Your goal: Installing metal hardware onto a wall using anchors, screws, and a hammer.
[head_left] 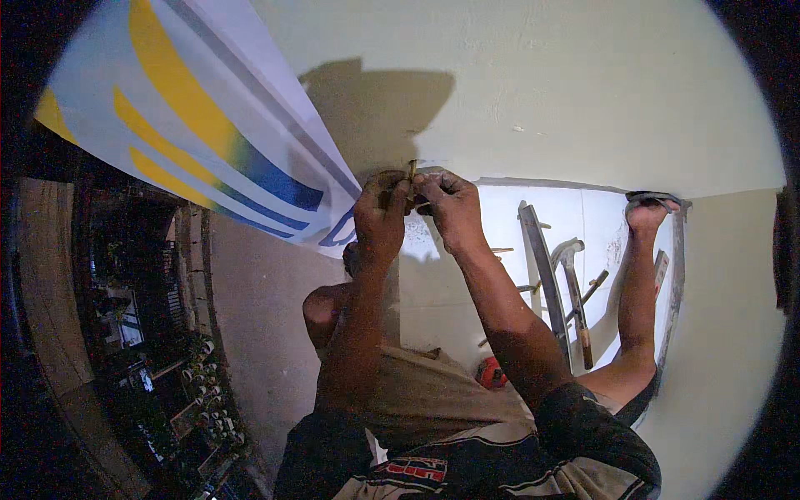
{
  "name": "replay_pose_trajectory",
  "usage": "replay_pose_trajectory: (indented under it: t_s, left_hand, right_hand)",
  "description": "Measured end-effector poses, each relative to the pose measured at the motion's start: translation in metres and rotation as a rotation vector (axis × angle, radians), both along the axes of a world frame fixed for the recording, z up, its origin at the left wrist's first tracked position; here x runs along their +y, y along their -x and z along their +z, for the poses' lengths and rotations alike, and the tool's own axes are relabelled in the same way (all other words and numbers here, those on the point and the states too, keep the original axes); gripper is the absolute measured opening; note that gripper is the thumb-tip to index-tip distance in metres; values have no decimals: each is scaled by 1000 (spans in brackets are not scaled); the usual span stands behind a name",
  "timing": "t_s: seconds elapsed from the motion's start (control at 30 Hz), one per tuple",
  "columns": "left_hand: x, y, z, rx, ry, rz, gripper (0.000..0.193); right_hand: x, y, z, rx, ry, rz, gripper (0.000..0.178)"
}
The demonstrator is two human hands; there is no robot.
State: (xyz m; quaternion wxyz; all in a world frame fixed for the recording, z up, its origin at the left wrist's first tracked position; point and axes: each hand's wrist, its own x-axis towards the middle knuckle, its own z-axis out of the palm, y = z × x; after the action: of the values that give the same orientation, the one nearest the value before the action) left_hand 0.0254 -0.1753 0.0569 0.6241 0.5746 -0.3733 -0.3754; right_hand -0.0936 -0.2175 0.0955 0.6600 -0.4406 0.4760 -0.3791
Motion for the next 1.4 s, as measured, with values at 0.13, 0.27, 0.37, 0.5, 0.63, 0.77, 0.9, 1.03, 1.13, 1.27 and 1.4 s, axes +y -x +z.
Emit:
replay_pose_trajectory:
  t_s: [0.13, 0.27, 0.37, 0.5, 0.63, 0.77, 0.9, 1.03, 1.13, 1.27, 1.4]
  left_hand:
    - [0, 5, 1, 2, -20, 12, 24]
    - [2, 5, 10, 66, 23, -32, 23]
    - [2, 7, 10, 101, -4, -79, 21]
    - [3, 6, -13, 69, 20, 1, 21]
    - [5, 12, 1, 232, -20, 16, 19]
    - [5, 16, 8, 264, 15, 34, 19]
    - [8, 16, 14, 284, 58, 21, 18]
    - [7, 17, 16, 248, 22, 59, 16]
    - [6, 19, 18, 257, 43, 78, 16]
    - [6, 24, 17, 191, 58, 84, 16]
    - [3, 26, 9, -132, 41, 189, 13]
  right_hand:
    - [2, 1, -2, 9, 39, -33, 20]
    - [4, 2, 0, 25, 44, -25, 20]
    - [6, 4, -3, -49, 91, -11, 19]
    - [8, 3, -1, -54, 122, -12, 17]
    - [7, 3, 2, 50, 228, 11, 14]
    - [8, 4, 1, 23, 221, 13, 14]
    - [9, 5, -5, 104, 273, 4, 15]
    - [9, 2, 0, 99, 277, -24, 19]
    - [5, 3, 2, 130, 229, -36, 22]
    - [-4, 5, 0, 175, 207, 3, 22]
    - [-2, 8, 9, 219, 192, 37, 23]
